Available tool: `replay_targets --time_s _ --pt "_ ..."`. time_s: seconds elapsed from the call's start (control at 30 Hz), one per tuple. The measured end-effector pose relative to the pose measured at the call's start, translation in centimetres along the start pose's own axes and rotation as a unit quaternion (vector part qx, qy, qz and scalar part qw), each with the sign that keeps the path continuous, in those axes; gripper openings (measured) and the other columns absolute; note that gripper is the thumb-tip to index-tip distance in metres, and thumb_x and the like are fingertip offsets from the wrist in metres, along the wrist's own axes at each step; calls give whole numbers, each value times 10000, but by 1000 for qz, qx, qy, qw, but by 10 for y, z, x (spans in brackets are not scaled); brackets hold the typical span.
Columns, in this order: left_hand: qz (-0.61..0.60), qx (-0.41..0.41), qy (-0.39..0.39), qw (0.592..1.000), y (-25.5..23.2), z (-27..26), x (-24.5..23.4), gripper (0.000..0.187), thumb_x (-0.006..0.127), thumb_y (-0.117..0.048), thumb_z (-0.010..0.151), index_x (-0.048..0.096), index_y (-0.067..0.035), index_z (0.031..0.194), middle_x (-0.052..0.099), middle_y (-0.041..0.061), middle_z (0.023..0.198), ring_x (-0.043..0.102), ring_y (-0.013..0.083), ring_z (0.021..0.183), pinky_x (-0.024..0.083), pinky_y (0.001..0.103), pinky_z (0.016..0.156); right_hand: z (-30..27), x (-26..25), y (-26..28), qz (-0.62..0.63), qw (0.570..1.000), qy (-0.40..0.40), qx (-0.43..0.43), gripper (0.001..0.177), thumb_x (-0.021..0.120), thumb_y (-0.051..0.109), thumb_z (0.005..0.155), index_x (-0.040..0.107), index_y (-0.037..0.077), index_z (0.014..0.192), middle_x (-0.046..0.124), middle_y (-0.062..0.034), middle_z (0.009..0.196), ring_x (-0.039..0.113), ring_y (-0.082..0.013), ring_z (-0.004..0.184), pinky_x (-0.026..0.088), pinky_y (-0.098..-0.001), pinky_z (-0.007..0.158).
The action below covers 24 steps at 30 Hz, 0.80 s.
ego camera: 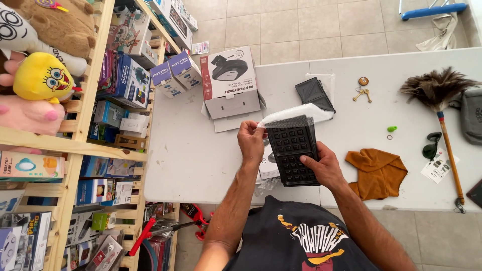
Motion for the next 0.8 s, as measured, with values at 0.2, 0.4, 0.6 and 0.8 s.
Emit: replay_targets --time_s 0.2,0.4,0.6,0.8 --pt "150 305 -25 940 -38 -13 4 107 720 -46 899 654 -113 846 700 83 853 705 215 770 570 316 695 -4 -1 18 85 996 6 -9 211 806 101 869 682 40 1028 715 -88 773 696 -146 740 610 -326 666" --pt "171 422 43 889 -40 -23 0 45 717 -81 934 750 -111 937 673 44 874 690 214 822 577 339 749 -1 -3 7 113 993 13 -6 211 789 89 878 666 24 1037 720 -95 779 703 -154 730 619 -338 640" --pt "129 383 95 910 -33 -18 -8 28 669 -86 952 692 -103 946 681 83 993 691 260 961 560 375 853 7 -10 -2 53 998 36 9 237 782 72 884 682 14 1091 696 -105 794 667 -157 763 607 -355 661" --pt "72 310 130 939 -26 -22 -16 27 659 -99 951 655 -86 928 712 144 1137 688 310 1091 541 433 933 2 -9 -6 19 999 29 13 265 800 85 876 702 20 1113 718 -114 827 657 -159 794 602 -363 685"
Point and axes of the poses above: each hand's wrist, its own z-axis towards the middle knuckle, its own x-axis out of the palm, y = z × x, the point moved 4 cm from there along z, towards the middle knuckle
